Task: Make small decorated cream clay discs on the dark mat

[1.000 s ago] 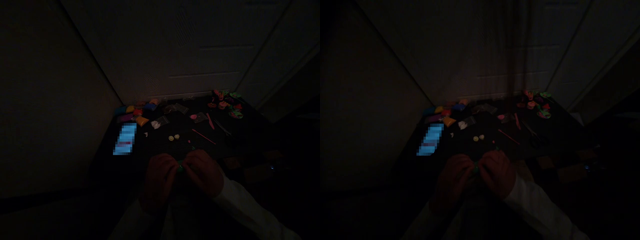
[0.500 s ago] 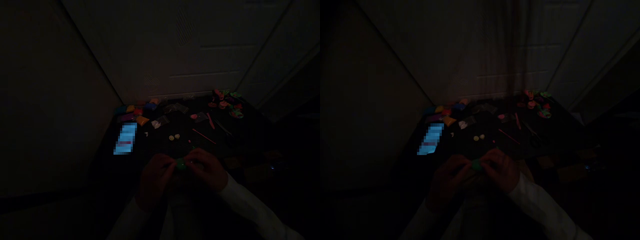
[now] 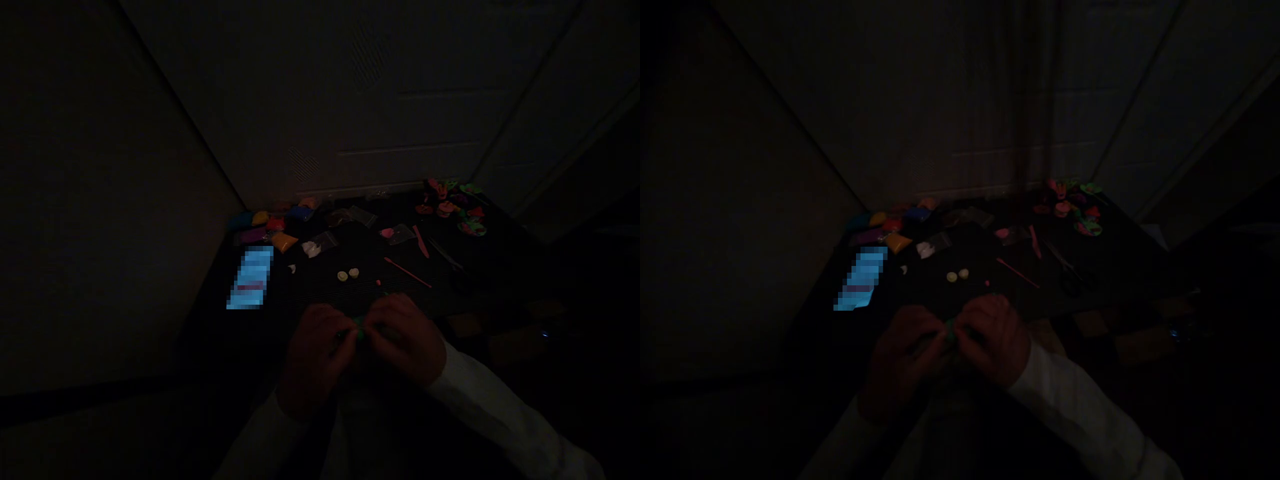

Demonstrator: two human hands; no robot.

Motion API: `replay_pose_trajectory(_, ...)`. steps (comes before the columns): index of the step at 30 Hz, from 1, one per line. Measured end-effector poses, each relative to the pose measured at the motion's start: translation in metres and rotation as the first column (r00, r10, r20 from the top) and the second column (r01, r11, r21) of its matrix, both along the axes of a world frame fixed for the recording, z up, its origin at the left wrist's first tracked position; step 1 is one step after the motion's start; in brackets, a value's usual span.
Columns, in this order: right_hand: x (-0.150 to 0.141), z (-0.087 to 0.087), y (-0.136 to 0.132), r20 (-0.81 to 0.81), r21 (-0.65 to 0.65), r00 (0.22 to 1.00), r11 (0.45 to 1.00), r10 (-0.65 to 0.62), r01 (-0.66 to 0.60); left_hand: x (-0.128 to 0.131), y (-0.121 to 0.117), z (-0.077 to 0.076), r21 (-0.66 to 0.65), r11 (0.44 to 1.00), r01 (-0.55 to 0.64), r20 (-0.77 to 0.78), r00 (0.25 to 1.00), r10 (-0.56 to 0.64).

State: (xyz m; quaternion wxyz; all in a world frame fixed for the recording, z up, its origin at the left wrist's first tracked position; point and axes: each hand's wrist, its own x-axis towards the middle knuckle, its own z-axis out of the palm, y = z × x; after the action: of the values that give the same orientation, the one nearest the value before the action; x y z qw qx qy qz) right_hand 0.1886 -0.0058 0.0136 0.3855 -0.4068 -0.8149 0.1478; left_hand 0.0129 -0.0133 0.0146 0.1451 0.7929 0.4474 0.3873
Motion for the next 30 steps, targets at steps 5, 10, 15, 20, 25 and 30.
replay_pose_trajectory(5, 0.0, 0.0, 0.014, 0.031, 0.015, 0.999, 1.0, 0.007, -0.008, 0.002, 0.018, -0.003, 0.037, 0.999, -0.003, 0.01, 1.0, 0.003)
replay_pose_trajectory(10, 0.003, 0.0, 0.02, -0.034, -0.037, 0.999, 0.999, -0.023, 0.022, 0.001, 0.027, -0.002, 0.115, 0.991, -0.067, 0.06, 0.996, 0.06)
replay_pose_trajectory(15, 0.006, 0.001, 0.021, -0.071, -0.064, 0.997, 0.998, -0.018, 0.013, 0.0, 0.025, -0.001, 0.079, 0.992, -0.097, 0.093, 0.992, 0.089)
replay_pose_trajectory(20, 0.005, 0.001, 0.022, -0.042, -0.05, 0.999, 0.999, -0.017, 0.015, 0.002, 0.029, 0.001, 0.06, 0.997, -0.04, 0.051, 0.998, 0.037)
replay_pose_trajectory(25, 0.003, 0.002, 0.024, -0.066, -0.041, 0.998, 0.999, -0.016, 0.013, 0.002, 0.03, 0.001, 0.051, 0.999, -0.013, 0.0, 1.0, 0.013)
replay_pose_trajectory(30, 0.001, 0.003, 0.025, -0.032, -0.021, 0.999, 1.0, 0.014, -0.014, 0.008, 0.028, -0.003, 0.027, 0.999, -0.025, -0.007, 1.0, 0.025)
